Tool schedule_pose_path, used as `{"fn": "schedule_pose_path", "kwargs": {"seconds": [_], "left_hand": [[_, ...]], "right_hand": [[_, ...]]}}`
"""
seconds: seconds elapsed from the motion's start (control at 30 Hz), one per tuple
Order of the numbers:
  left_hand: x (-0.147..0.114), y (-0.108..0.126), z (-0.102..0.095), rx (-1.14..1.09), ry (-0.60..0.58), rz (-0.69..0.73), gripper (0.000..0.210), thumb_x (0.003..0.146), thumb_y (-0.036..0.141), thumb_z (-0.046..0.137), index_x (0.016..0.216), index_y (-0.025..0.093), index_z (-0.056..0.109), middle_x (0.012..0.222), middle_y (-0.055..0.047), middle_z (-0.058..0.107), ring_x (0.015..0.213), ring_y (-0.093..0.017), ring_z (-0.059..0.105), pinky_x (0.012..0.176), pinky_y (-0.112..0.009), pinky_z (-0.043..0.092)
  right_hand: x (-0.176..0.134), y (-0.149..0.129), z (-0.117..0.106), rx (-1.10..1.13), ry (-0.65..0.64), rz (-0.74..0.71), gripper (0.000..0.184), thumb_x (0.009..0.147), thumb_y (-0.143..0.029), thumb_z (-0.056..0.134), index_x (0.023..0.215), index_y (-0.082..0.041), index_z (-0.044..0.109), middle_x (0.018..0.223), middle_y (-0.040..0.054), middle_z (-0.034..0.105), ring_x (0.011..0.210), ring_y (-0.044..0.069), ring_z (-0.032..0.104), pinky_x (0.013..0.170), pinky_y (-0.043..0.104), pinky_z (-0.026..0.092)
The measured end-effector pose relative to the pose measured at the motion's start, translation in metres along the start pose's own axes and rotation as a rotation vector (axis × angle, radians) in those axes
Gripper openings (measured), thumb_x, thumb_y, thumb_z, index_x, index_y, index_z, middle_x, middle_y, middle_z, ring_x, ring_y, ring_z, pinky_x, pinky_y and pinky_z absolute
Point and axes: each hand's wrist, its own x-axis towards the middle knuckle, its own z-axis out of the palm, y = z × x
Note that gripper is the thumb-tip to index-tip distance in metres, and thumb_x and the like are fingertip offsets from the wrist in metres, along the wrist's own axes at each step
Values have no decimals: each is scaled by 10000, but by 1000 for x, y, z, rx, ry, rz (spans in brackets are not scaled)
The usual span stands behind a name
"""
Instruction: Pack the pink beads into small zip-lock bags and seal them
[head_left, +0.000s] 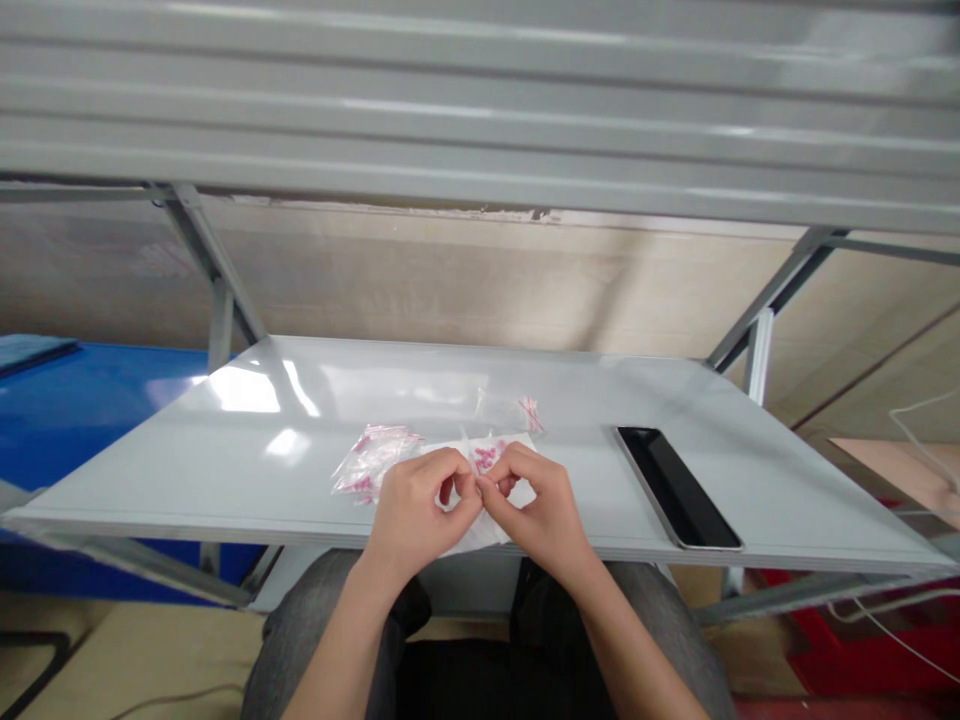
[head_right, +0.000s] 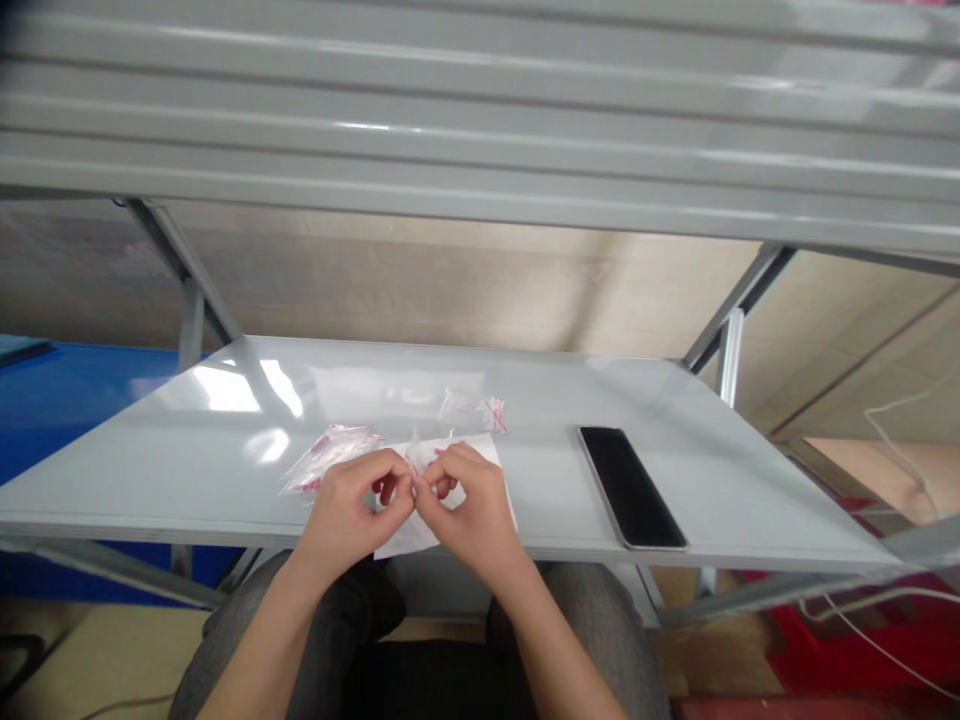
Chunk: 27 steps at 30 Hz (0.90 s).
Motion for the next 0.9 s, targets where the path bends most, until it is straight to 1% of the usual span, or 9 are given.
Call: {"fn": "schedule_pose_path", "kwargs": {"seconds": [0.07,0.2,0.4,0.47,0.53,0.6,0.67,0.8,0.9], "left_hand": [[0,1,1,34,36,32,159,772,154,518,617,193,519,536,48,495,495,-98,470,521,-225,355],[-3,4,4,131,213,102,184,729,127,543,575,196,469,498,57,437,468,-99,432,510,-240,328],[-4,8,-4,51,313,171,214,726,130,558,614,214,397,541,47,399,504,-121,414,516,-271,332],[-3,9,-8,-11,276,195,108,738,167,591,777,206,498,716,-9,551,672,-170,547,636,-311,449],[-1,8,-10,-33,151,211,413,725,217,651,1116,193,518,1106,-115,615,1025,-263,590,875,-422,489],[0,7,-10,-7,27,209,718,715,275,714,1352,214,390,1373,-153,499,1269,-318,471,1036,-502,413],[0,4,-8,26,-17,210,760,711,315,755,1371,242,386,1361,-135,526,1291,-323,455,1067,-520,386],[-1,1,-5,51,54,249,611,705,344,784,1241,255,505,1117,-87,652,1115,-300,557,982,-494,441],[-1,1,-5,79,33,260,703,695,381,790,1307,246,471,1133,-96,652,1082,-305,565,968,-500,440]], "right_hand": [[0,-2,0,-66,12,-83,243,844,-194,594,610,-199,530,589,-15,493,605,135,482,581,271,363],[-1,-4,-1,-188,131,-194,258,834,-145,578,606,-204,473,575,-34,408,584,128,440,566,267,329],[-2,-8,-1,-156,181,-137,222,822,-141,580,629,-198,486,587,-39,418,576,115,443,570,258,335],[-2,-9,-3,-65,167,-63,209,807,-151,582,628,-201,487,572,-49,404,549,107,421,549,252,333],[-2,-9,-4,60,109,25,194,799,-168,578,628,-203,494,563,-53,409,534,104,408,535,248,340],[-1,-8,-5,156,55,87,180,791,-185,578,627,-203,507,567,-48,432,538,105,412,534,247,353],[0,-6,-6,195,42,119,175,779,-189,581,619,-201,511,570,-45,442,539,104,412,535,246,356],[1,-3,-6,211,93,165,173,747,-191,586,598,-203,500,544,-52,433,516,96,393,513,240,336],[3,-3,-5,274,98,210,179,727,-206,586,582,-207,480,525,-54,441,496,93,397,493,234,331]]}}
